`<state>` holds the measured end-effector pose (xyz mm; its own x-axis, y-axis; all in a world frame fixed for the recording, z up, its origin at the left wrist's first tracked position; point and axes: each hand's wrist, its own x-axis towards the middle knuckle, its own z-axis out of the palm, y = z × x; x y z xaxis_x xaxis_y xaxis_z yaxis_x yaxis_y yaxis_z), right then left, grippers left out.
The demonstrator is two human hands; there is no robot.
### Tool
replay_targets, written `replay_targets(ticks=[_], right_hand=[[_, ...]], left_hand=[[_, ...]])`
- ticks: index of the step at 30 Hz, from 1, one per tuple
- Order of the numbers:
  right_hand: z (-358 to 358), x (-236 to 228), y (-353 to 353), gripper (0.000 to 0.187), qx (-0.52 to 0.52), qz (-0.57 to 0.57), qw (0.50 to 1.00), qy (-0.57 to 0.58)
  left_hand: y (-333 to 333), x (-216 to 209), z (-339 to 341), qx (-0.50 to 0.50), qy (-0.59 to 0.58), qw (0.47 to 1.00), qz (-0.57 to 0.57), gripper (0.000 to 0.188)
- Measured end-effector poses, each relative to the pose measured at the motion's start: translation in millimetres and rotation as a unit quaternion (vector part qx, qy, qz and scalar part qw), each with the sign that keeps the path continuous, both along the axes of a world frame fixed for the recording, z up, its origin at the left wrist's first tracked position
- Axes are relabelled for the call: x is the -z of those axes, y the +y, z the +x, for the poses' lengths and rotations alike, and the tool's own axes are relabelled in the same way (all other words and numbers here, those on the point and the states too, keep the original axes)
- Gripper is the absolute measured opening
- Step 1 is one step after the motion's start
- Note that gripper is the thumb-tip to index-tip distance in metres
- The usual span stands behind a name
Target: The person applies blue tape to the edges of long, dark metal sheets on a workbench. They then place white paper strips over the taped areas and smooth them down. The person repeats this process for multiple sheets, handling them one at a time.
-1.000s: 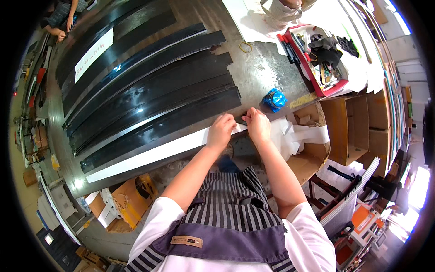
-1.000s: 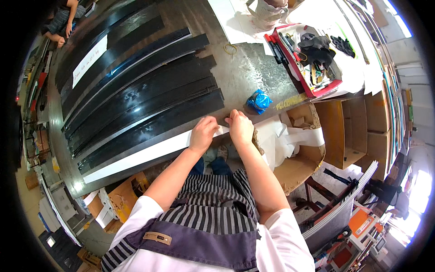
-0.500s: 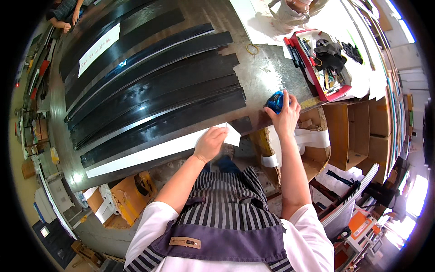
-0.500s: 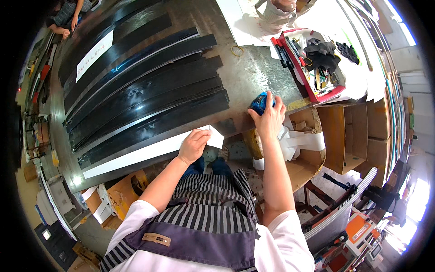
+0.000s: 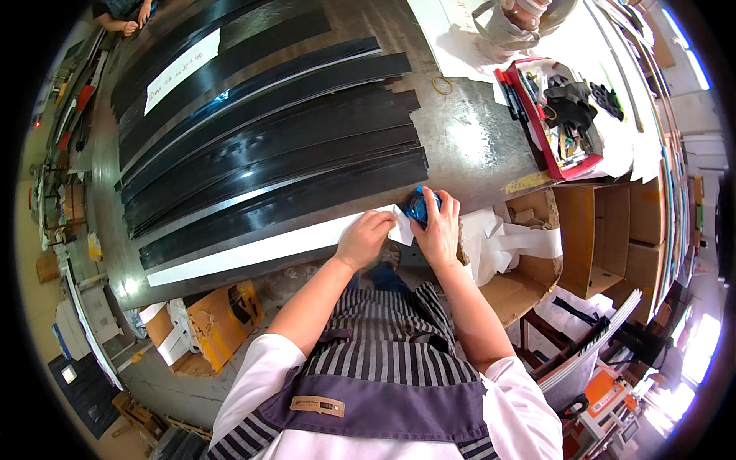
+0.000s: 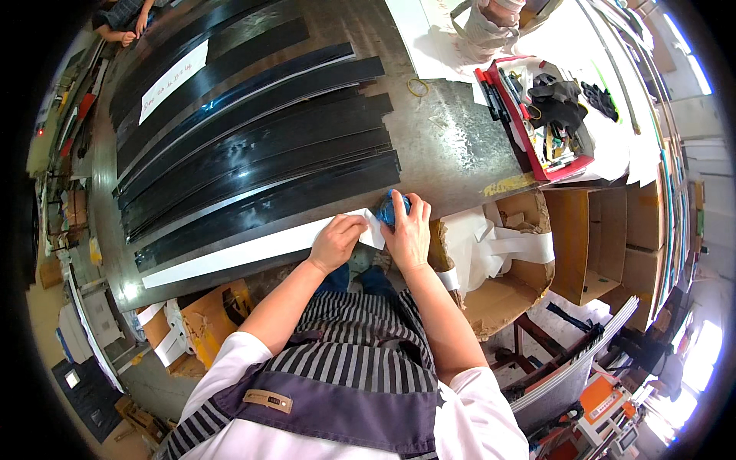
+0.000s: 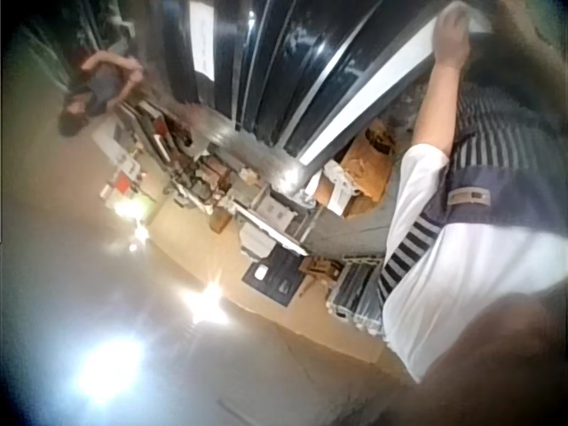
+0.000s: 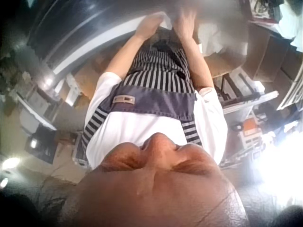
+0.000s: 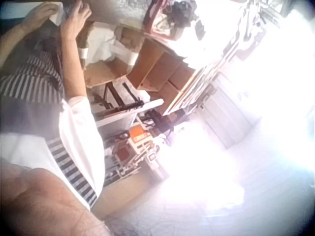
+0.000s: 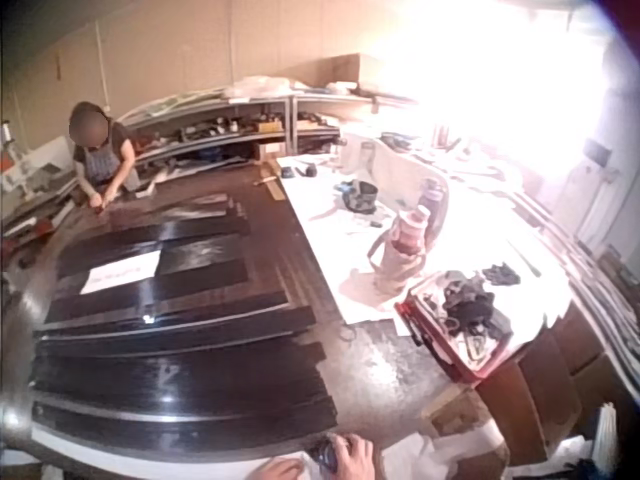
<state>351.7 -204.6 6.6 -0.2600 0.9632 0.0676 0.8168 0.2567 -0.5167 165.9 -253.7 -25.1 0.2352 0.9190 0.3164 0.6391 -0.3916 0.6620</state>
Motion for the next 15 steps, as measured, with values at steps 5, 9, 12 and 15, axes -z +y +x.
replay_targets(ticks=[5,9,12,15], right_hand=[[-2,-38,-12,0.075,-0.076,0.023,0.997,-0.007],[-3,-24,-16,0.03,-0.166,0.076,0.981,-0.072],[-13,-16,-26,0.015,-0.214,0.068,0.974,-0.037],[-23,-22,-57,0.03,-0.274,0.005,0.961,0.028]], left_hand=[[-4,0,5,-0.068,-0.076,0.993,-0.052,0.019],[-1,-7,13,-0.073,-0.048,0.993,-0.074,0.018],[-9,-8,10,-0.13,0.068,0.988,-0.044,0.015],[-27,-8,-15,-0.189,0.115,0.974,-0.056,0.016]])
